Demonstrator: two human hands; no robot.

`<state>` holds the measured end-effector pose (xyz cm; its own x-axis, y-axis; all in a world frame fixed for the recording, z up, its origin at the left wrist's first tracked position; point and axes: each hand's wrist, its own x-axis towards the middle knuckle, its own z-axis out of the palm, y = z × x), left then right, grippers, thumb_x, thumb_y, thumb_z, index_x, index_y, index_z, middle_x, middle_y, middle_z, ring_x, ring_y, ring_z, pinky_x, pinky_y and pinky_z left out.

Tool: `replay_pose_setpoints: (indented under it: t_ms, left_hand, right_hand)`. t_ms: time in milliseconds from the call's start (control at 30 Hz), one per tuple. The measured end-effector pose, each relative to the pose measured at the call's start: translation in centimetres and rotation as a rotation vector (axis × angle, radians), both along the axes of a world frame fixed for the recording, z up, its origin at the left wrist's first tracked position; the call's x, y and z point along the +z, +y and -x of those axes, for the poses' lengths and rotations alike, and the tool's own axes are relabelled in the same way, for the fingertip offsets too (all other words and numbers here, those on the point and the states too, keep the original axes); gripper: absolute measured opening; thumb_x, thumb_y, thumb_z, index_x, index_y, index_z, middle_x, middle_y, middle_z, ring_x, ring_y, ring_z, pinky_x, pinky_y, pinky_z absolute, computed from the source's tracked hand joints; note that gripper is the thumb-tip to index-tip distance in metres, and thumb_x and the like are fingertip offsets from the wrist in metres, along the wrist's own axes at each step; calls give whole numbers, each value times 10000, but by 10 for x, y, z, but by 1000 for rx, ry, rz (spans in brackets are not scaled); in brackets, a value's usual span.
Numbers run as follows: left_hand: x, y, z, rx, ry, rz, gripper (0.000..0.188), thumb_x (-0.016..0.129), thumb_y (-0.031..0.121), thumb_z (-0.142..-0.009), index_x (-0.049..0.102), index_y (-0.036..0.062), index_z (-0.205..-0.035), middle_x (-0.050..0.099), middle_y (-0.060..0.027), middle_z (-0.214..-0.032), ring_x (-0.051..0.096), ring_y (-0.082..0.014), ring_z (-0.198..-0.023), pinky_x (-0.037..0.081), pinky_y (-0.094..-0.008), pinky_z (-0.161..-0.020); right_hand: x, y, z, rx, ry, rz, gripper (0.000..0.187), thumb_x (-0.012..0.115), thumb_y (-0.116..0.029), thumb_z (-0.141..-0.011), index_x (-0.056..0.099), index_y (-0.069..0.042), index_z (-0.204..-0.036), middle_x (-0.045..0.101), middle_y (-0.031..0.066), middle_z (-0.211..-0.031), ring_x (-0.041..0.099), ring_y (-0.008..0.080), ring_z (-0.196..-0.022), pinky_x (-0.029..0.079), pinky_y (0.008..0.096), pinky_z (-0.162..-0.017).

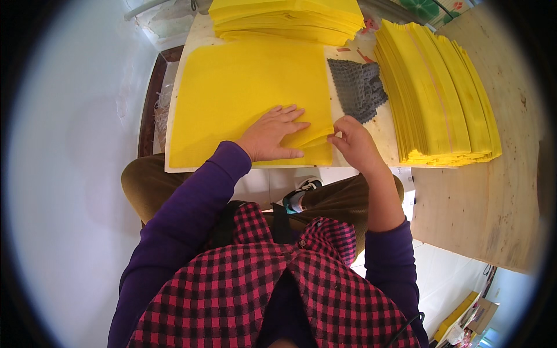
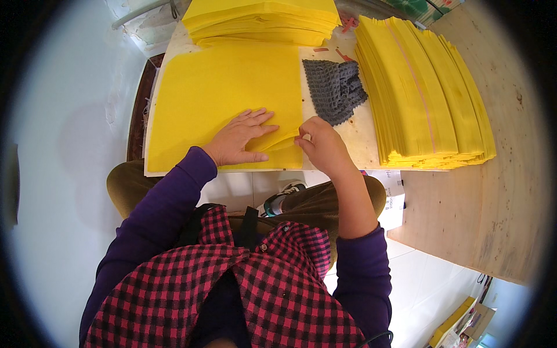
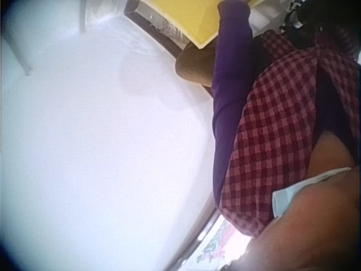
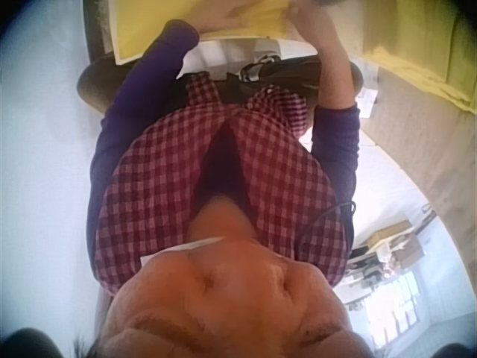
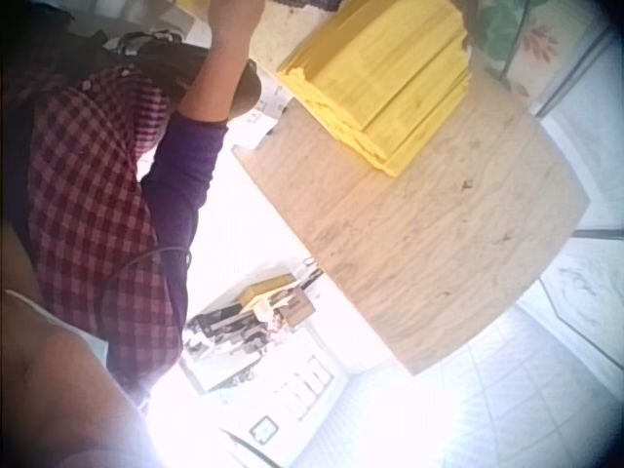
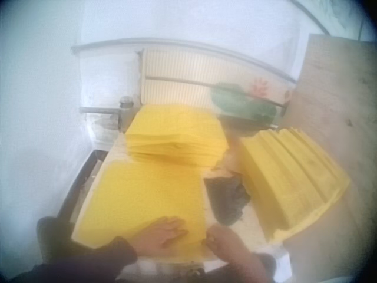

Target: The person folds large yellow sheets in half and then in half again, smoothing each fold with both hands. The folded sheets are stacked on the table to the right.

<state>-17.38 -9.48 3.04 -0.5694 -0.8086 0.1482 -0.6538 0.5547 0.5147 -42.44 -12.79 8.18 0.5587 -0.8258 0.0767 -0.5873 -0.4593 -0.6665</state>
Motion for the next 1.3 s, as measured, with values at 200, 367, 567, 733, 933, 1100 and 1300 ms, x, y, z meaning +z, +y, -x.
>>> replay_pose_setpoints:
  t_ms: [200, 367, 567, 733, 933, 1100, 1300]
  left_hand:
    - [1, -1, -2, -16, 8, -17, 700, 640, 395, -783, 456, 106, -1393, 316, -177, -1514, 247, -369, -1414, 149, -470, -1166]
    - [-4, -3, -3, -23, 56, 1, 613, 617, 283, -785, 488, 116, -1361, 376, -160, -1482, 271, -356, -1406, 170, -473, -1161]
    - [-5, -3, -2, -23, 33, -26, 687, 626, 257, -772, 430, 130, -1419, 337, -126, -1516, 242, -345, -1424, 134, -472, -1171]
    - [-2, -1, -2, 9, 52, -48, 726, 633, 249, -775, 386, 126, -1447, 339, -127, -1514, 249, -326, -1423, 134, -460, -1174]
    - [1, -1, -1, 2, 54, -45, 716, 640, 235, -771, 395, 97, -1429, 358, -179, -1487, 267, -337, -1412, 162, -462, -1169]
    - [8, 12, -2, 42, 40, 8, 704, 626, 122, -777, 379, 98, -1436, 341, -165, -1496, 252, -346, -1416, 164, -467, -1171]
    - [17, 61, -33, 224, -106, 87, 650, 574, 49, -769, 416, 83, -1398, 395, -162, -1453, 318, -317, -1385, 220, -482, -1149]
  right_hand:
    - [10, -3, -9, 4, -98, -17, 117, 666, -28, -790, 590, 4, -874, 567, 132, -879, 570, 303, -805, 462, 356, -709]
    - [2, 5, -3, -143, -224, -66, 339, 700, -9, -752, 604, -40, -1076, 590, 105, -1038, 570, 250, -892, 469, 330, -789]
    - [-27, 8, 0, -167, -141, 127, 607, 741, 18, -681, 564, -110, -1248, 558, 75, -1228, 523, 226, -1079, 436, 326, -920]
    - [-43, 0, -9, -50, -137, 302, 458, 728, 66, -625, 663, -78, -1055, 617, 92, -1158, 538, 267, -1122, 424, 359, -959]
    - [-54, -7, -14, -7, -285, 69, 278, 702, 119, -612, 689, -42, -839, 683, 70, -945, 617, 248, -976, 465, 334, -911]
    - [-60, -5, -14, -23, -324, 82, 273, 707, 127, -629, 681, -31, -851, 682, 69, -953, 624, 222, -969, 480, 309, -875]
    - [-62, -5, -13, -34, -369, 55, 228, 706, 112, -677, 674, -28, -854, 677, 68, -947, 623, 214, -967, 474, 298, -871]
